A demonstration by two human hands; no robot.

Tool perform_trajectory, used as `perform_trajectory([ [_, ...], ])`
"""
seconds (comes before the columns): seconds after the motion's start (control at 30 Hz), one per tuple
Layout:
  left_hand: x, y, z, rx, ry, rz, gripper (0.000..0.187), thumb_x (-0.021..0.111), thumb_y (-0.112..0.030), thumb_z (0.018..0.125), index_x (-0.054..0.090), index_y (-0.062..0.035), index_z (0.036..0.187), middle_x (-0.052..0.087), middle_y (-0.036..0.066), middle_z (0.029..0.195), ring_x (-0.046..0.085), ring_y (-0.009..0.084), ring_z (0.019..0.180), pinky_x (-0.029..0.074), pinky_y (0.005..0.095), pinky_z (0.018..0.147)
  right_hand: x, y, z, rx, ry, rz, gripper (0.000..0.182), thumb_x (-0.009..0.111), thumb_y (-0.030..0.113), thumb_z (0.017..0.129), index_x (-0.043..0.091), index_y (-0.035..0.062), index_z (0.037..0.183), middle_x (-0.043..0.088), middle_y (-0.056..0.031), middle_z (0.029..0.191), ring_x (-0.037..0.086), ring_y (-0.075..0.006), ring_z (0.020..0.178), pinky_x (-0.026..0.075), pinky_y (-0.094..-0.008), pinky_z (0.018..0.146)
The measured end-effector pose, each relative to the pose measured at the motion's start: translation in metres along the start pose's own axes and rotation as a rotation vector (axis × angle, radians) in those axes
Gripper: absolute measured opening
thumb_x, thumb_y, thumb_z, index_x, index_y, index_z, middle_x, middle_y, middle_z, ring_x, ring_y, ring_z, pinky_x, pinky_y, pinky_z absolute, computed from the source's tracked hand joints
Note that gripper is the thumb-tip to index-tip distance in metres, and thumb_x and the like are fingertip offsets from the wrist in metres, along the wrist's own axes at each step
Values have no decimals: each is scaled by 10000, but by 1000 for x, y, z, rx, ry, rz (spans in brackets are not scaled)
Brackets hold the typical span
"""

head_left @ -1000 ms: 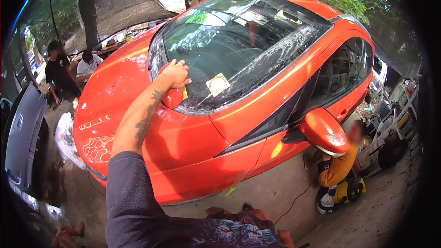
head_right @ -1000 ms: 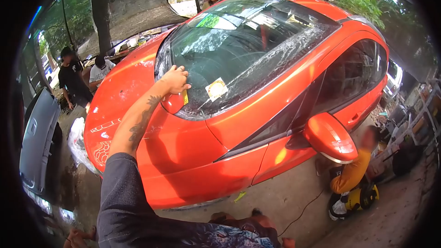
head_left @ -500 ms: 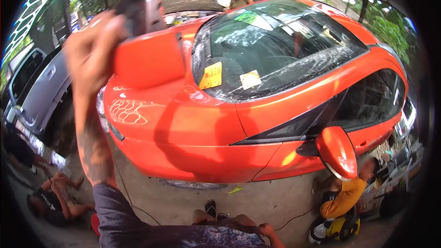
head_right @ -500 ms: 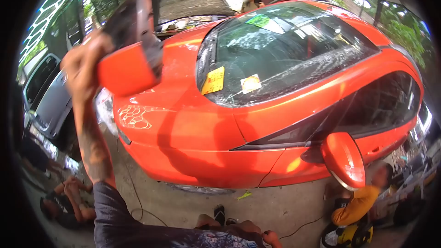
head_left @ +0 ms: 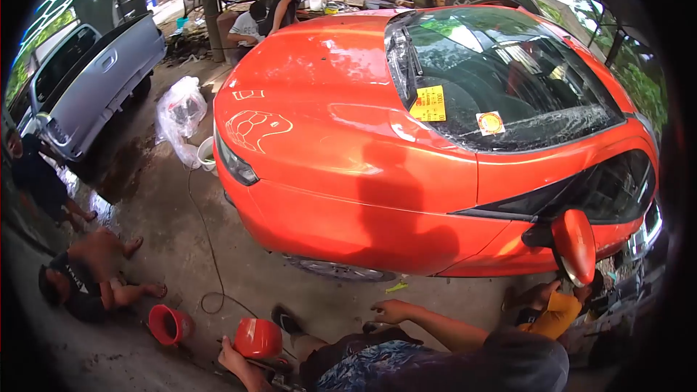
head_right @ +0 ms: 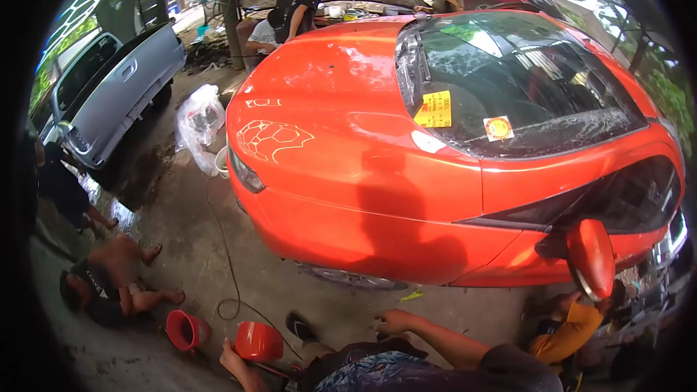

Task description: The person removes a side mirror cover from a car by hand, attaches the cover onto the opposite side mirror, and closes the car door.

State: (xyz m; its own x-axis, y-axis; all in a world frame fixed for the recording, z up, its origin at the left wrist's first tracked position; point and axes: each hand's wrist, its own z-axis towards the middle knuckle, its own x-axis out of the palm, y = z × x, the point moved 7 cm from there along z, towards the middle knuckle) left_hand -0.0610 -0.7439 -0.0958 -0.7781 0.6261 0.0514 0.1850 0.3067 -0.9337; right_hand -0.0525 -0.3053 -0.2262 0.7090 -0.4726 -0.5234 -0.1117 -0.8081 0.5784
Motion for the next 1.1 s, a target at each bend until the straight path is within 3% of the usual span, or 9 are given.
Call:
perform_trajectory([
  [0.13,4,-13,82,-86,-15,80,336,587,-221,907,579,61,725,601,67,714,537,115,612,436,320,571,-14,176,85,-370,-47,31,723,688,432,815,436,59,1381,496,-220,1343,463,-356,1258,366,-417,1054],
  [0.27,48,-93,149,-61,233,114,356,622,-231,903,535,-16,633,476,-21,602,436,82,561,334,276,514,-39,340,138,-589,-70,136,722,721,406,797,456,55,1369,486,-208,1353,406,-386,1294,322,-408,1089],
  [0.37,69,-141,206,-109,320,110,404,632,-237,899,483,-55,569,419,-45,552,381,83,507,294,270,486,-67,421,172,-783,-146,205,554,718,342,830,554,33,1259,573,-175,1253,521,-302,1188,408,-372,999],
  [0.47,84,-161,270,-198,406,24,429,645,-261,890,448,-86,551,404,-46,541,368,84,491,273,273,482,-71,449,225,-644,58,517,365,701,260,865,622,16,1124,649,-114,1086,593,-170,990,470,-317,851],
  [0.5,90,-161,291,-237,401,5,398,655,-274,881,465,-92,581,430,-33,557,410,92,515,311,286,497,-84,468,234,-757,-84,533,262,682,213,889,641,10,1049,664,-39,923,565,-83,830,469,-270,735],
  [0.73,180,-145,449,-647,467,-373,256,659,-287,874,562,-73,773,584,32,692,578,161,630,480,314,613,-141,523,371,-511,-133,729,140,656,145,898,657,9,929,617,26,771,514,-34,727,429,-238,643],
  [0.97,254,-238,630,-463,590,-454,288,591,-355,913,597,-69,882,669,65,863,643,169,742,520,305,699,-263,655,534,-824,-310,462,229,664,206,890,593,-6,842,586,-110,721,552,-166,672,440,-310,644],
  [1.07,293,-271,698,-468,636,-543,295,551,-365,938,591,-83,861,669,50,859,643,169,764,516,312,735,-314,713,594,-887,-301,442,178,624,167,914,588,-4,881,583,-82,763,530,-115,716,440,-292,649],
  [1.1,309,-277,719,-504,616,-561,392,492,-438,961,610,-65,982,675,67,953,645,192,869,506,339,796,-327,721,618,-811,-277,502,167,610,156,922,585,-8,904,577,-65,773,516,-103,729,437,-285,652],
])
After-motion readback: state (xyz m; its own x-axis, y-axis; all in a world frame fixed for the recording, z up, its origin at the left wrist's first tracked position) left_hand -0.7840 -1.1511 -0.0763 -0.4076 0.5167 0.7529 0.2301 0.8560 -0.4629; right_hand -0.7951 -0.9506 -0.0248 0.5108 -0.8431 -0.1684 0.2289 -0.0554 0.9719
